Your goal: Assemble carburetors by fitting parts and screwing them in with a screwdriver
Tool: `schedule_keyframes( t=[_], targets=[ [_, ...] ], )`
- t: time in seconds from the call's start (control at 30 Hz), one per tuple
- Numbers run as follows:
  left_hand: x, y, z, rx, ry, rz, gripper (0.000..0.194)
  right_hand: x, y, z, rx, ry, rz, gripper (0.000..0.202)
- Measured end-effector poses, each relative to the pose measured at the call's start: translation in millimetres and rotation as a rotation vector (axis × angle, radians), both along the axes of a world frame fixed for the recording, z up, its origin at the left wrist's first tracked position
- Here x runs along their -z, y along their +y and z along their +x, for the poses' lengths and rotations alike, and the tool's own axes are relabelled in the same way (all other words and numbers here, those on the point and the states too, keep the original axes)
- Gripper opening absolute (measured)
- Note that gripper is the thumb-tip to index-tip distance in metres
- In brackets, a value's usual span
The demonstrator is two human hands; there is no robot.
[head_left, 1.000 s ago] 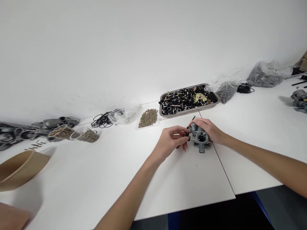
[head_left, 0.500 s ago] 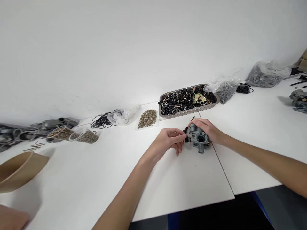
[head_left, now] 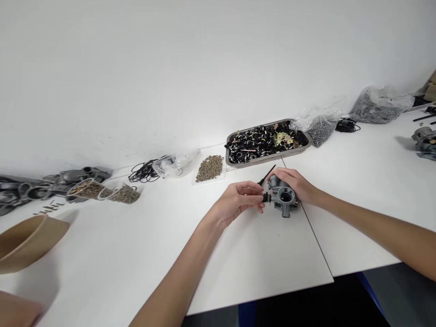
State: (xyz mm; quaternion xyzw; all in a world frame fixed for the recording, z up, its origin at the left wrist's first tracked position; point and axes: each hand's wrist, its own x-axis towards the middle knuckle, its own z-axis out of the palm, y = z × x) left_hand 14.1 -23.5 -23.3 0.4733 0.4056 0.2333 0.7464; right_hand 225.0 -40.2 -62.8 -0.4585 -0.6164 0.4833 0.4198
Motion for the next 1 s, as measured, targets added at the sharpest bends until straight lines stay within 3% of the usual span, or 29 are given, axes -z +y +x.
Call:
schedule_keyframes(
  t=[0.17,0.77,1.0],
  targets=[
    [-0.3,1.9,-1.3,0.046,0.047,-0.002,0.027,-0.7,0.1,-1.4,-0.002,0.014,0.008,0.036],
    [5.6,-2.6,3.9,-0.027,-0.006,0.024,0.033,-0.8,0.3,-2.7,-0.006,0.028,-0.017,0.037],
    [-2.1,-10.5,7.9,-0.065,0.055,0.067,0.034,-3.3,-0.5,-3.7,0.007,0.027,-0.013,0.036]
  ],
)
